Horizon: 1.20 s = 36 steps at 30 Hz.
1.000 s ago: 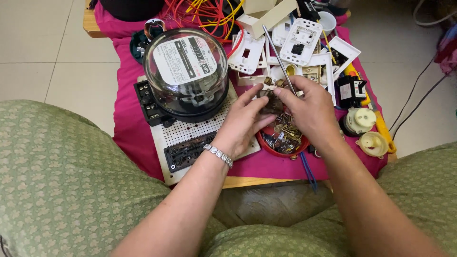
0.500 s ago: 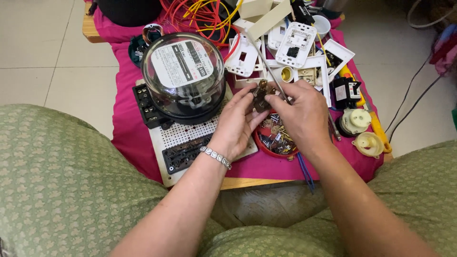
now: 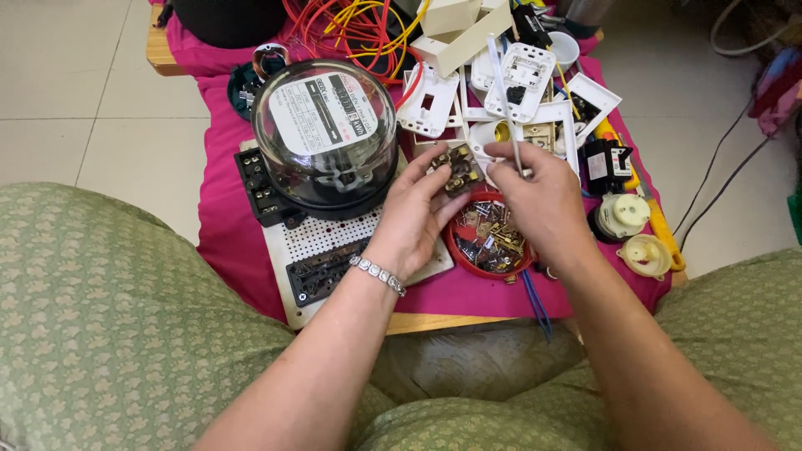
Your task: The person sits on the floor and uses a screwdriver to take apart electrical switch and socket plates, removing screws and small internal parts. They sort the removed screws and metal pieces into a red bowl and set the emptied plastic housings aside on the table.
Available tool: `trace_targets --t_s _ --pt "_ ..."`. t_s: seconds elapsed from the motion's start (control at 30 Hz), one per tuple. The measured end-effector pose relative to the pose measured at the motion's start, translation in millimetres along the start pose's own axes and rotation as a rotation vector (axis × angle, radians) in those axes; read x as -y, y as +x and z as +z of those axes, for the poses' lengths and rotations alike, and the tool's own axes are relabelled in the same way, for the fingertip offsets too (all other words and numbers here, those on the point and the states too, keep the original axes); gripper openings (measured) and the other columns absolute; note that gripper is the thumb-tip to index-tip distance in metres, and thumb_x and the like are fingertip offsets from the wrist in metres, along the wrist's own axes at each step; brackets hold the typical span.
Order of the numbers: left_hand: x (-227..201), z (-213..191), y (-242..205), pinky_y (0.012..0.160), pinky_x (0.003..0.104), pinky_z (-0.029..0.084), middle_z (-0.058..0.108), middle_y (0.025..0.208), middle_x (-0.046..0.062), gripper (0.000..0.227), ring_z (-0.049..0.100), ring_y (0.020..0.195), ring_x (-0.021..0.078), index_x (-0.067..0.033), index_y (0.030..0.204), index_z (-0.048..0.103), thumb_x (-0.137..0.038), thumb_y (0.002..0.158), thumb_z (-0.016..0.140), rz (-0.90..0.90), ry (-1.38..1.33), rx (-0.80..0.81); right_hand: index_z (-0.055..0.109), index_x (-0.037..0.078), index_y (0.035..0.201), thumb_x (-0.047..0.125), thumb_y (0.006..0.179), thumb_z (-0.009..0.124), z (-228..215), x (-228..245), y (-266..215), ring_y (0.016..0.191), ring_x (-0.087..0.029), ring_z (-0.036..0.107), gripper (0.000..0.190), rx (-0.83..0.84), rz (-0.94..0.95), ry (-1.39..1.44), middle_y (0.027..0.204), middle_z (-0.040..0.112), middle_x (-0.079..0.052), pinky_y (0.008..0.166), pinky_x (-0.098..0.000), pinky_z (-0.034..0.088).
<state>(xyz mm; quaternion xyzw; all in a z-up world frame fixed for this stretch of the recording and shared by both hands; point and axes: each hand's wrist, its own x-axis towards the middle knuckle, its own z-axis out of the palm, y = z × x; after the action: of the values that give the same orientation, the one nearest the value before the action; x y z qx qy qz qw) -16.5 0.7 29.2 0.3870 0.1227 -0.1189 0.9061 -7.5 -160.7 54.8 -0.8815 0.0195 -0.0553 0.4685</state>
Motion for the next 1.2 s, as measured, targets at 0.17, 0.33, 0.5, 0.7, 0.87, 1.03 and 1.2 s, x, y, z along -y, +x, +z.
trace_targets --t_s 0.17,0.33,0.5,0.7,0.87,1.03,1.2 --pt "5 0 -1 0.104 0.046 0.053 0.053 0.14 0.021 0.048 0.058 0.122 0.0315 -0.0144 0.149 0.053 -0.019 0.101 0.057 0.022 0.154 0.072 0.072 0.002 0.117 0.032 0.095 0.068 -4 2 -16 0.062 -0.013 0.064 0.037 0.075 0.244 0.285 0.092 0.07 -0.01 0.038 -0.0228 0.05" --pt "21 6 -7 0.095 0.035 0.057 0.06 0.135 0.019 0.05 0.059 0.117 0.0236 -0.0143 0.149 0.053 -0.021 0.1 0.06 0.087 0.368 0.146 0.065 0.0 0.122 0.032 0.096 0.069 -21 -12 -32 0.069 -0.012 0.066 0.041 0.08 0.408 0.448 0.098 0.07 -0.01 0.04 -0.0194 0.046" --pt "32 8 -5 0.092 0.036 0.058 0.065 0.133 0.021 0.065 0.062 0.111 0.0224 -0.0157 0.154 0.047 -0.033 0.095 0.067 0.103 0.474 0.183 0.057 0.006 0.12 0.038 0.101 0.066 -53 -53 -32 0.078 -0.011 0.064 0.038 -0.02 0.441 0.449 0.103 0.068 -0.007 0.05 -0.0183 0.045" --pt "7 13 -13 0.073 0.023 0.055 0.072 0.119 0.012 0.052 0.062 0.088 0.0128 -0.0052 0.144 0.057 -0.013 0.093 0.061 0.055 0.387 0.061 0.064 0.008 0.119 0.027 0.106 0.059 -88 -54 -38 0.068 -0.001 0.057 0.024 -0.343 0.547 0.378 0.097 0.069 0.001 0.053 -0.0144 0.045" --pt "7 10 -12 0.078 0.024 0.057 0.072 0.122 0.007 0.047 0.065 0.093 0.0127 -0.0074 0.14 0.062 -0.015 0.094 0.059 0.061 0.429 -0.014 0.061 0.009 0.12 0.025 0.106 0.059 -99 -79 -42 0.069 -0.002 0.056 0.021 -0.463 0.473 0.47 0.096 0.068 0.0 0.051 -0.0141 0.044" --pt "3 13 -19 0.077 0.022 0.056 0.074 0.12 0.003 0.044 0.065 0.091 0.0099 -0.0088 0.138 0.064 -0.015 0.095 0.058 0.055 0.475 -0.066 0.055 0.011 0.116 0.024 0.107 0.058 -103 -87 -46 0.069 -0.002 0.055 0.016 -0.546 0.479 0.525 0.097 0.067 -0.001 0.052 -0.0151 0.043" --pt "4 9 -19 0.075 0.023 0.055 0.074 0.112 0.004 0.042 0.065 0.087 0.0092 -0.0076 0.136 0.066 -0.013 0.096 0.057 0.069 0.456 -0.084 0.062 0.007 0.123 0.017 0.106 0.061 -89 -67 -53 0.06 -0.008 0.055 0.02 -0.441 0.426 0.081 0.091 0.065 -0.005 0.049 -0.0218 0.049"
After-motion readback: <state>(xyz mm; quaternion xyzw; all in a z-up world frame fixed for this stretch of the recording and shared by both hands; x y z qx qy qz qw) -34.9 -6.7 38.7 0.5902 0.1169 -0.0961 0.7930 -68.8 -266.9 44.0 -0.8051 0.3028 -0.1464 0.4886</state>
